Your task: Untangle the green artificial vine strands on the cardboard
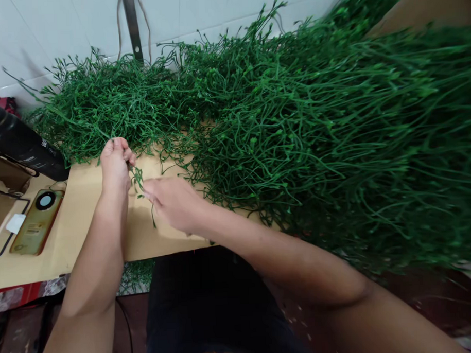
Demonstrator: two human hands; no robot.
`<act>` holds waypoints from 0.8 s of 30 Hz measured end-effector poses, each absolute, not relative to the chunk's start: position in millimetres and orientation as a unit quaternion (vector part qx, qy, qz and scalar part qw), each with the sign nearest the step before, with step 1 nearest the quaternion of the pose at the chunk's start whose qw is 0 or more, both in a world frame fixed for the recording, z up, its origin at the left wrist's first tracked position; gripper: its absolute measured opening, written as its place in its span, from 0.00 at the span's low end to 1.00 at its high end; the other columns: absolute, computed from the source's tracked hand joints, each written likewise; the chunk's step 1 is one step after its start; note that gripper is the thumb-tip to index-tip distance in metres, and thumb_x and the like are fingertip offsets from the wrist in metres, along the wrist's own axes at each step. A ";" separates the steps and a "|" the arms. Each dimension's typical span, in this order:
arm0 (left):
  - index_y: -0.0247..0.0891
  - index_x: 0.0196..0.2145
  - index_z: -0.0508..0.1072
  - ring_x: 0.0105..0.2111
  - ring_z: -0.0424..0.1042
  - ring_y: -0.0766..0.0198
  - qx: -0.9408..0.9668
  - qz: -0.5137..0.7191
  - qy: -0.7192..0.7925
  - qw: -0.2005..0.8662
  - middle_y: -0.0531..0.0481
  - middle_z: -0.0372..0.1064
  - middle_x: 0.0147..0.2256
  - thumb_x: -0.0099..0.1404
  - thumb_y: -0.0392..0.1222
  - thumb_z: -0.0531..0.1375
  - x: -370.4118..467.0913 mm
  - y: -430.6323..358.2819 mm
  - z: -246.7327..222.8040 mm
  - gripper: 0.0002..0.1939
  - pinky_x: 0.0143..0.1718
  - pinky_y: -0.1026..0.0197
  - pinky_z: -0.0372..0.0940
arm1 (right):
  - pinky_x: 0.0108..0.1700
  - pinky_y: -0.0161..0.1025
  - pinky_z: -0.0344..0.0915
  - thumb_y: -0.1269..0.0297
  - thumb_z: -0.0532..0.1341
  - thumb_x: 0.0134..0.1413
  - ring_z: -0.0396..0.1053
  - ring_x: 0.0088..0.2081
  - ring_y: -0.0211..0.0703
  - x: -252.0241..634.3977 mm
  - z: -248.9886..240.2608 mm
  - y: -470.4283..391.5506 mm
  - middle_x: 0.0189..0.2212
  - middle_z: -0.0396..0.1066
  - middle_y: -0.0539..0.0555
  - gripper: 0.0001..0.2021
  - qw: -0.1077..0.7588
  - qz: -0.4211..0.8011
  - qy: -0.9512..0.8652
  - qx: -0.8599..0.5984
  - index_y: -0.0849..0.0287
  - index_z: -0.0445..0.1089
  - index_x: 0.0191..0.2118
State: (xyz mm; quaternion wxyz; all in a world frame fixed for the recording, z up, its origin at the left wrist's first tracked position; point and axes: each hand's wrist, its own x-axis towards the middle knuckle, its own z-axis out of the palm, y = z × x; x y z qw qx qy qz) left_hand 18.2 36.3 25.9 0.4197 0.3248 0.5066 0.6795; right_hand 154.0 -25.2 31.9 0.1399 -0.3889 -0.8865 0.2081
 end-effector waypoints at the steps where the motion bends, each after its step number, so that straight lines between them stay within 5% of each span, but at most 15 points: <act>1: 0.38 0.22 0.57 0.11 0.48 0.76 0.311 0.690 0.509 0.409 0.61 0.42 0.13 0.67 0.41 0.51 11.4 37.2 25.7 0.16 0.13 0.73 0.48 | 0.28 0.36 0.43 0.73 0.48 0.52 0.53 0.25 0.35 155.6 33.6 -32.6 0.28 0.67 0.54 0.10 0.121 0.214 -0.894 -0.373 0.62 0.65 0.36; 6: 0.38 0.22 0.56 0.11 0.47 0.76 0.268 0.727 0.496 0.392 0.61 0.43 0.13 0.67 0.41 0.50 -24.5 30.3 32.2 0.15 0.13 0.72 0.46 | 0.29 0.35 0.45 0.76 0.50 0.49 0.53 0.26 0.35 167.8 44.7 -56.9 0.27 0.66 0.53 0.08 0.067 0.254 -0.929 -0.259 0.62 0.63 0.33; 14: 0.35 0.22 0.61 0.14 0.53 0.77 0.400 0.604 0.487 0.488 0.59 0.50 0.15 0.64 0.46 0.55 -6.8 23.5 34.9 0.15 0.15 0.73 0.50 | 0.29 0.34 0.45 0.64 0.46 0.60 0.47 0.24 0.31 188.4 33.6 -7.0 0.19 0.49 0.46 0.15 0.252 0.354 -0.818 -0.377 0.58 0.48 0.22; 24: 0.34 0.24 0.67 0.19 0.60 0.75 0.480 0.538 0.487 0.493 0.55 0.57 0.19 0.62 0.44 0.57 -0.1 18.9 31.9 0.13 0.20 0.72 0.58 | 0.27 0.34 0.46 0.64 0.47 0.61 0.46 0.22 0.30 196.1 31.4 4.2 0.18 0.46 0.45 0.17 0.286 0.415 -0.793 -0.341 0.59 0.50 0.20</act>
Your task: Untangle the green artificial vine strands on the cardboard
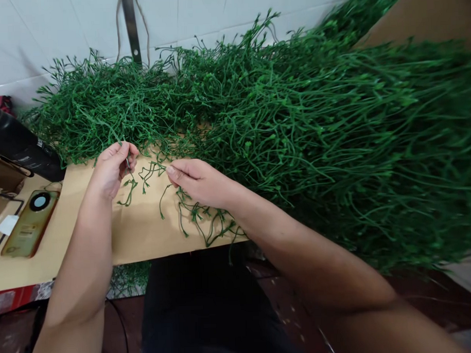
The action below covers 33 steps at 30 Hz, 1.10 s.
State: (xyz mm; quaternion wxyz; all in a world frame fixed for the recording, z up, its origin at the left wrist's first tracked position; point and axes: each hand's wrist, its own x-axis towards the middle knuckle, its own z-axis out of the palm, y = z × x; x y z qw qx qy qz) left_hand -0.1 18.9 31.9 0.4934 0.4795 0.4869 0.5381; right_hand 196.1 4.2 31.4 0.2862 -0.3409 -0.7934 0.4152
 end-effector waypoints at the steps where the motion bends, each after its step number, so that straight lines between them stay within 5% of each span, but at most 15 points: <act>1: 0.34 0.24 0.67 0.20 0.61 0.74 0.487 0.533 0.484 0.494 0.55 0.58 0.19 0.62 0.44 0.57 0.4 19.0 31.6 0.12 0.21 0.72 0.59 | 0.27 0.34 0.46 0.64 0.47 0.61 0.45 0.22 0.30 197.3 31.6 5.2 0.18 0.45 0.44 0.17 0.288 0.417 -0.792 -0.339 0.59 0.50 0.20; 15: 0.33 0.25 0.71 0.22 0.60 0.74 0.573 0.477 0.503 0.437 0.54 0.64 0.22 0.47 0.39 0.69 20.1 12.1 31.1 0.12 0.24 0.70 0.56 | 0.29 0.34 0.44 0.62 0.50 0.58 0.47 0.23 0.30 200.0 31.2 4.3 0.18 0.50 0.45 0.15 0.285 0.344 -0.802 -0.396 0.60 0.52 0.21; 24: 0.34 0.26 0.67 0.18 0.53 0.74 0.580 0.474 0.491 0.445 0.56 0.58 0.19 0.55 0.36 0.62 19.0 15.4 25.6 0.06 0.19 0.70 0.51 | 0.29 0.34 0.47 0.63 0.52 0.57 0.48 0.25 0.30 196.6 31.4 6.0 0.20 0.50 0.46 0.15 0.320 0.312 -0.804 -0.393 0.60 0.50 0.21; 33: 0.36 0.26 0.65 0.17 0.52 0.74 0.565 0.480 0.507 0.440 0.57 0.57 0.19 0.56 0.34 0.61 27.4 18.6 20.9 0.06 0.17 0.71 0.49 | 0.36 0.33 0.59 0.67 0.54 0.55 0.60 0.35 0.34 192.6 22.2 15.8 0.30 0.62 0.52 0.07 0.443 0.362 -0.727 -0.379 0.62 0.65 0.28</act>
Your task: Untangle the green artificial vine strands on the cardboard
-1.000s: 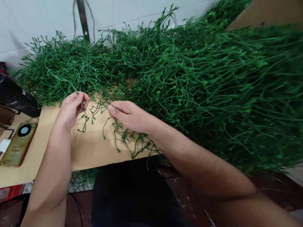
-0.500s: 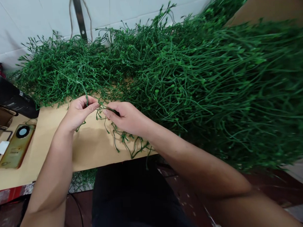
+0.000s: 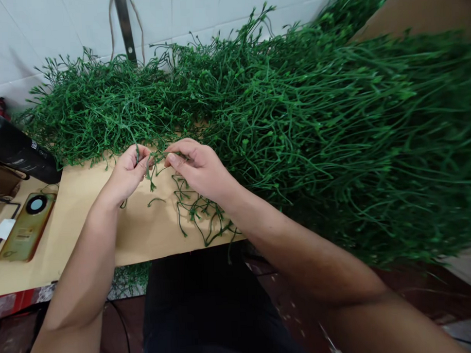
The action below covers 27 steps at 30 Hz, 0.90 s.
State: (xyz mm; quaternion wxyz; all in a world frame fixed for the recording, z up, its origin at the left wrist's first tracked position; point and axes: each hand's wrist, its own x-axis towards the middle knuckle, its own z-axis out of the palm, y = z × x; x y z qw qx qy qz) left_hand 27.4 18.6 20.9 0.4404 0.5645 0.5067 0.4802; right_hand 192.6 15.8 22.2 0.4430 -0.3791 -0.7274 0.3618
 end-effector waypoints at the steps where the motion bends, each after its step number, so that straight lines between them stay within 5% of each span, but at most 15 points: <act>1: 0.36 0.27 0.66 0.17 0.52 0.74 0.562 0.477 0.511 0.443 0.57 0.57 0.18 0.56 0.33 0.60 28.6 18.4 21.1 0.05 0.16 0.71 0.49 | 0.36 0.33 0.59 0.65 0.54 0.55 0.60 0.36 0.35 192.0 21.7 15.5 0.31 0.63 0.53 0.08 0.450 0.379 -0.718 -0.372 0.62 0.65 0.30; 10: 0.35 0.23 0.68 0.19 0.55 0.72 0.579 0.464 0.540 0.398 0.55 0.61 0.20 0.56 0.32 0.58 35.5 17.1 25.4 0.05 0.20 0.69 0.52 | 0.33 0.32 0.62 0.54 0.48 0.60 0.61 0.29 0.31 190.0 26.2 13.6 0.26 0.64 0.50 0.16 0.480 0.490 -0.662 -0.304 0.59 0.60 0.28; 19: 0.35 0.16 0.65 0.23 0.57 0.70 0.558 0.531 0.614 0.174 0.55 0.58 0.19 0.50 0.25 0.58 7.1 42.9 11.2 0.11 0.24 0.70 0.52 | 0.32 0.35 0.57 0.56 0.46 0.62 0.56 0.27 0.34 195.7 52.5 -24.8 0.23 0.57 0.50 0.18 0.427 0.348 -0.779 -0.298 0.58 0.54 0.23; 23: 0.34 0.19 0.69 0.16 0.52 0.74 0.477 0.549 0.627 0.279 0.55 0.61 0.17 0.54 0.31 0.58 -17.7 38.8 18.0 0.08 0.17 0.70 0.47 | 0.31 0.35 0.54 0.61 0.49 0.60 0.56 0.27 0.33 208.0 76.8 -38.5 0.21 0.54 0.49 0.14 0.402 0.248 -0.840 -0.267 0.58 0.55 0.23; 27: 0.32 0.21 0.70 0.14 0.50 0.77 0.492 0.562 0.541 0.388 0.51 0.67 0.21 0.52 0.36 0.63 -1.6 25.1 27.8 0.06 0.14 0.70 0.44 | 0.29 0.36 0.49 0.64 0.50 0.59 0.50 0.23 0.31 235.0 91.3 -21.3 0.19 0.52 0.48 0.15 0.446 0.087 -0.802 -0.388 0.57 0.52 0.21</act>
